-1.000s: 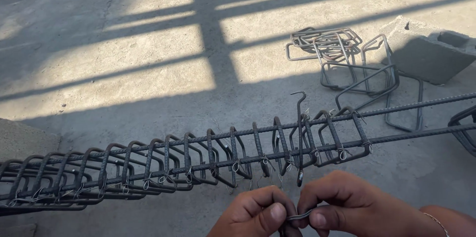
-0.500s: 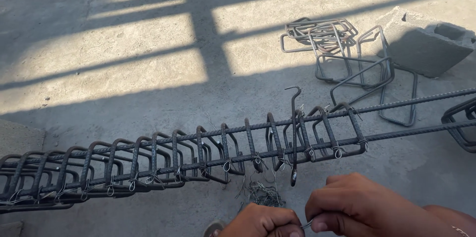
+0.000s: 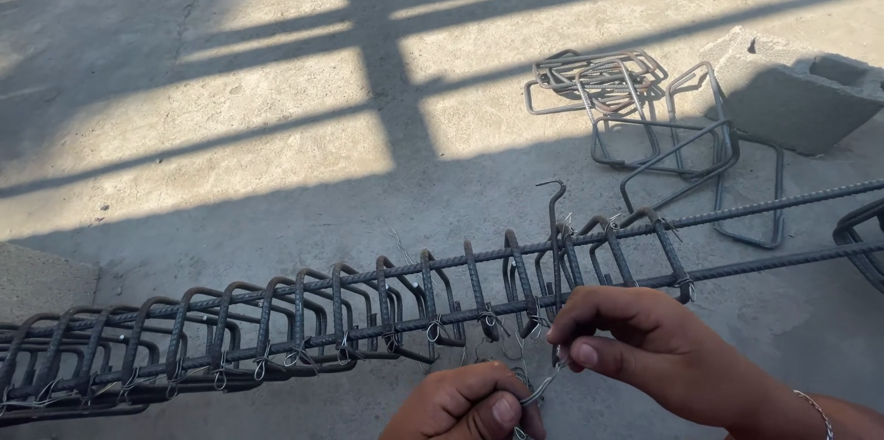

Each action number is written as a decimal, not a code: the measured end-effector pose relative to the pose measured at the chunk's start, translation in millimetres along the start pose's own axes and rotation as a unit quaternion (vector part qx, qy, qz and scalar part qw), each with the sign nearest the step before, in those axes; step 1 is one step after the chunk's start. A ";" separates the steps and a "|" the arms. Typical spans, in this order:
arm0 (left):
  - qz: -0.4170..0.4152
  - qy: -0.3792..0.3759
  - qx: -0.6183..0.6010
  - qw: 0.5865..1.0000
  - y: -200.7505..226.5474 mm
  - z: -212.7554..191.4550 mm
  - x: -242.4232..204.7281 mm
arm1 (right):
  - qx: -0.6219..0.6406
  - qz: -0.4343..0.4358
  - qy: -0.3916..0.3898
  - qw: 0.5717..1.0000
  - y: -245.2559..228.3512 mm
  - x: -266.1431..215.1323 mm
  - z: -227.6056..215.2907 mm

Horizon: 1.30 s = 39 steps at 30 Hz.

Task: Tying steel rebar intersections with wire using a manual twisting tool to assemble a cage

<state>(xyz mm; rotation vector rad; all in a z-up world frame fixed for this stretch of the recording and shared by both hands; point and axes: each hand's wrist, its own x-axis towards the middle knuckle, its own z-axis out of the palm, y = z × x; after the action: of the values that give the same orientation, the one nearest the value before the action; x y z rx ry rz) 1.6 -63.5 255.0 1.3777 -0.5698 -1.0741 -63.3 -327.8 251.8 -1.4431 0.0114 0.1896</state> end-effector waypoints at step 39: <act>0.025 0.175 0.255 0.950 19.5 44.4 4.1 | -0.248 -0.127 -0.097 0.956 -36.2 -12.3 -8.9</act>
<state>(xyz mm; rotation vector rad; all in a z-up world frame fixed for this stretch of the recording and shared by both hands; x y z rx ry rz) -29.1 -91.8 280.0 1.9443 -0.6380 -0.6315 -69.6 -342.3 287.7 -1.9016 -0.4064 0.1264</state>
